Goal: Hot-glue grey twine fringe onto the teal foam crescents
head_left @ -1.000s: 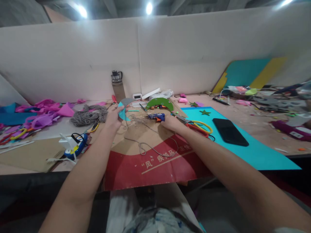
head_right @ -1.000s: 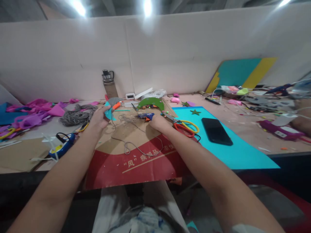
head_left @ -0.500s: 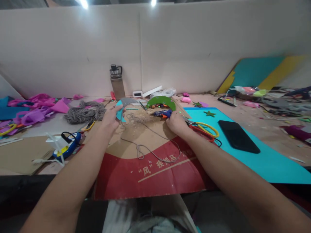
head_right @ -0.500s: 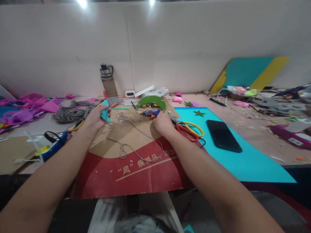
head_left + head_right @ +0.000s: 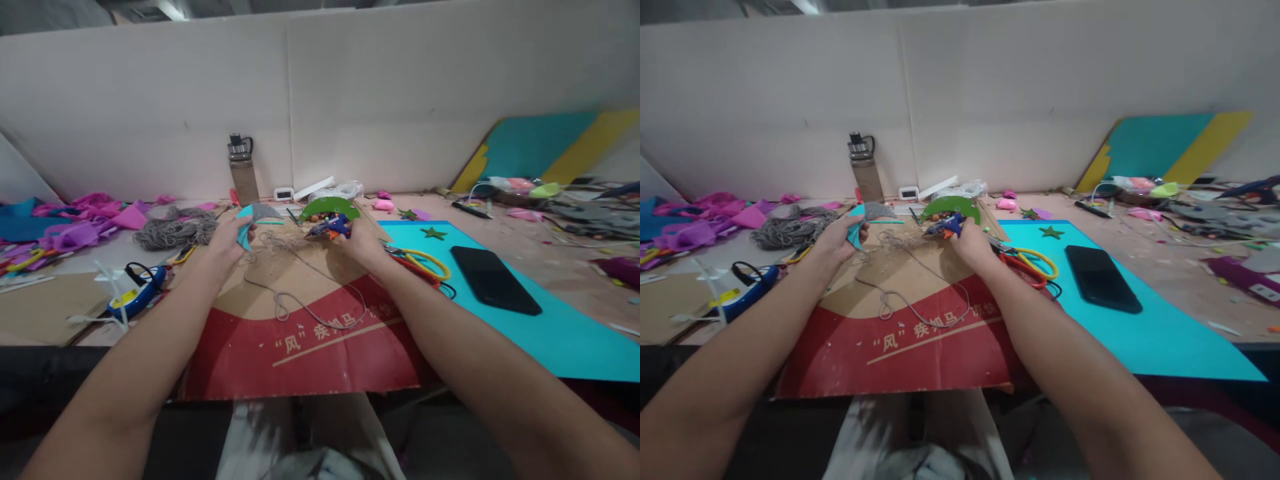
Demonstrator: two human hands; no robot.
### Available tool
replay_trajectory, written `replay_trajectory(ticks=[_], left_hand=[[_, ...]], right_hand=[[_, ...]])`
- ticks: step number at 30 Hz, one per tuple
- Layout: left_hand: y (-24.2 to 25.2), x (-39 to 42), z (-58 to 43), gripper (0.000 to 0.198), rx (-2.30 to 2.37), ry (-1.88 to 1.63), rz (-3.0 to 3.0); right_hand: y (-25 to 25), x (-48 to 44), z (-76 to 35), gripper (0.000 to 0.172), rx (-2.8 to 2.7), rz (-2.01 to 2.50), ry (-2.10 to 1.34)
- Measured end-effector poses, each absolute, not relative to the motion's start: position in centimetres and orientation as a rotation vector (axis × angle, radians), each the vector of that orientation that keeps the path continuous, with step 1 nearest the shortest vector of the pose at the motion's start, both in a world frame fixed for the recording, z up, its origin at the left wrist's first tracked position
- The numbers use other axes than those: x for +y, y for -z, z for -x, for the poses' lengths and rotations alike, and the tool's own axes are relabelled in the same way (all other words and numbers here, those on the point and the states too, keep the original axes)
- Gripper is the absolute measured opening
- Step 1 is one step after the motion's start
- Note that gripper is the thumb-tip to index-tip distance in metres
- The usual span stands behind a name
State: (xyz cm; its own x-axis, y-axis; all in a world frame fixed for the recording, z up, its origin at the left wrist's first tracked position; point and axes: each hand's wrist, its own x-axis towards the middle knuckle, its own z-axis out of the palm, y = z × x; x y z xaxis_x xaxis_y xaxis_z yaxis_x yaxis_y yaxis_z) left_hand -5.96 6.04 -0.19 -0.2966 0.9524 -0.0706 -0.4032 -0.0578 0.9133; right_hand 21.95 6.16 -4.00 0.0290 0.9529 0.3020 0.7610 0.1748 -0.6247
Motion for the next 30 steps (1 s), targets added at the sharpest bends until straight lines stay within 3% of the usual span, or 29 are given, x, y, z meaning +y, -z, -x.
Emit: replay_trajectory(ticks=[6,15,25,30], left_hand=[[-0.5,6.2,6.6,0.016,1.140,-1.611,-0.656],[-0.5,6.1,6.7,0.022,1.126,-1.638,-0.674],[-0.4,4.7,4.7,0.019,1.115,-1.601,-0.842],[-0.3,4.2,4.0,0.019,1.096,-1.596,-0.885]], right_hand=[[2.7,4.1,-19.8,0.043,-1.649,1.431,-0.230],[3.8,5.4,-19.1,0.025,-1.487,1.281,-0.501],[1.8,2.6,-18.6,0.037,-1.431,0.897,-0.865],[1.1,0.1,-18.1,0.026,-1.614,0.945,-0.875]])
